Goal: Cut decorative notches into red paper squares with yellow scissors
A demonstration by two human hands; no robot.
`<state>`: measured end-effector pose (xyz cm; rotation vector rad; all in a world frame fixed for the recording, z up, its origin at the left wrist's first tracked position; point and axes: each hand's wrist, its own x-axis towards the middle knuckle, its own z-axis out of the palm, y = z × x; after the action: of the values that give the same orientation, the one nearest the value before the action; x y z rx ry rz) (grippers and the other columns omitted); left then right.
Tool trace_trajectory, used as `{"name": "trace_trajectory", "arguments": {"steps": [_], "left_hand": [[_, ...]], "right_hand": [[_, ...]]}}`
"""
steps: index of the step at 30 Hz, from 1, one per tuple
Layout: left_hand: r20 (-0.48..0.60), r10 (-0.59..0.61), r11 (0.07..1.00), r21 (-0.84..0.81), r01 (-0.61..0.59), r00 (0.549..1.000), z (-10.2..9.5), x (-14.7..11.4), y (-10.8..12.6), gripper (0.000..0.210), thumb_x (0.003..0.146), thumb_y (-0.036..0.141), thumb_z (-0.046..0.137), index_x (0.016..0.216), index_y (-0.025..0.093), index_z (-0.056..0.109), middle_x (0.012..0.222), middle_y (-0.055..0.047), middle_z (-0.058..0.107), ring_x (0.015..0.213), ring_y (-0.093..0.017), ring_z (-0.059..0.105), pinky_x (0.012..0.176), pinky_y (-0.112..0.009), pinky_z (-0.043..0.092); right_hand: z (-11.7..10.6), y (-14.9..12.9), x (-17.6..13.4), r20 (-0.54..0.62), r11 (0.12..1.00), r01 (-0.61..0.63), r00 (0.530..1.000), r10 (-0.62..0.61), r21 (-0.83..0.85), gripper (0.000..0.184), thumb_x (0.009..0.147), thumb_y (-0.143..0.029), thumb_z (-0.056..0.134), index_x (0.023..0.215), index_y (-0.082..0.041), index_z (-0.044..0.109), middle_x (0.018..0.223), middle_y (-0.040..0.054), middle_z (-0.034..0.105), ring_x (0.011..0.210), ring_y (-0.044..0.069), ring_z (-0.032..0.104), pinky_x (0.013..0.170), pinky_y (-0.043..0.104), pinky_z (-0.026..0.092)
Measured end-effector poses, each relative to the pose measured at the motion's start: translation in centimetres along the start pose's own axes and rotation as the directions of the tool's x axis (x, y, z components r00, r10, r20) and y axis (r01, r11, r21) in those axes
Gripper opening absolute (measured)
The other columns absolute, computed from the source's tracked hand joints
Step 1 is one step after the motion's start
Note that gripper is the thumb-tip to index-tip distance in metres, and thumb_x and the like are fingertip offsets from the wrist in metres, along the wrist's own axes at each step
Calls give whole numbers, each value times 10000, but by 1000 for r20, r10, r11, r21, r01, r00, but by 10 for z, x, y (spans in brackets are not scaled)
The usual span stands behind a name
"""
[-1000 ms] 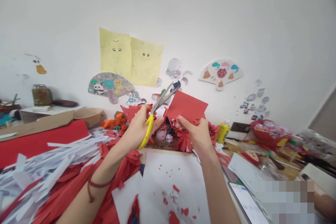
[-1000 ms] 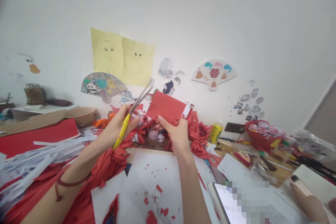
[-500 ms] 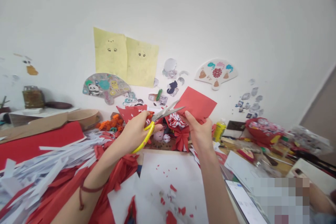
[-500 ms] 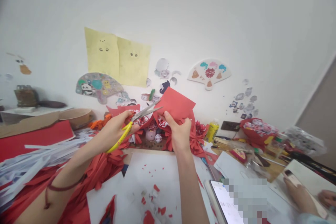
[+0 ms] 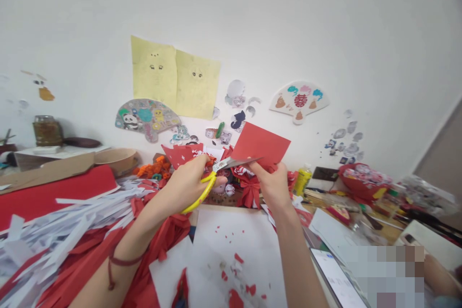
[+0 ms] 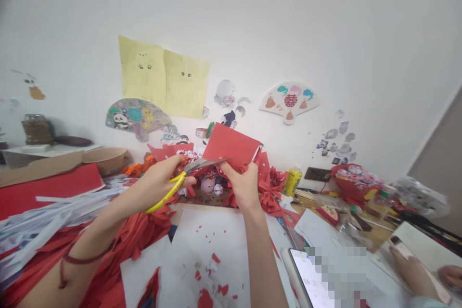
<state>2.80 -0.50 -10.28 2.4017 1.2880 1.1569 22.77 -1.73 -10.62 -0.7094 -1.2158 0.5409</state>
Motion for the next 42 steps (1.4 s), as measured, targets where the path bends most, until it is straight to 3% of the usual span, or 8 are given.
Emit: {"name": "trace_trajectory", "arguments": {"steps": [9, 24, 33, 42], "left_hand": [[54, -9, 999, 31, 7, 999, 1, 2, 0, 320, 818, 515, 532, 784, 223, 406, 728, -14, 572, 591, -175, 528, 547, -257, 306], [50, -55, 997, -54, 57, 997, 15, 5, 11, 267, 844, 468, 498, 785, 233, 388, 701, -10, 604, 606, -198, 563, 561, -263, 318], [4, -60, 994, -87, 60, 998, 29, 7, 10, 294, 843, 425, 482, 744, 243, 274, 665, -2, 585, 594, -197, 569, 558, -265, 327], [-30, -57, 993, -102, 54, 998, 41, 6, 10, 249, 859, 401, 433, 761, 243, 268, 705, 5, 508, 645, -180, 478, 627, -291, 342]], "right_hand": [[2, 1, 0, -58, 998, 50, 997, -51, -31, 327, 698, -312, 769, 966, -144, 685, 982, 89, 742, 920, 222, 694, 833, 344, 566], [19, 12, -2, -199, 974, 48, 980, -2, 224, 463, 718, -299, 764, 1125, -137, 613, 1143, 116, 686, 1052, 247, 658, 974, 449, 527], [33, 0, -9, -176, 912, 68, 984, 4, 404, 410, 728, -226, 751, 1112, -149, 627, 1194, 106, 666, 1042, 243, 666, 964, 455, 549], [40, 1, -12, -217, 860, 86, 976, 30, 504, 399, 726, -173, 749, 1111, -180, 642, 1154, 70, 691, 1011, 224, 679, 956, 454, 556]]}}
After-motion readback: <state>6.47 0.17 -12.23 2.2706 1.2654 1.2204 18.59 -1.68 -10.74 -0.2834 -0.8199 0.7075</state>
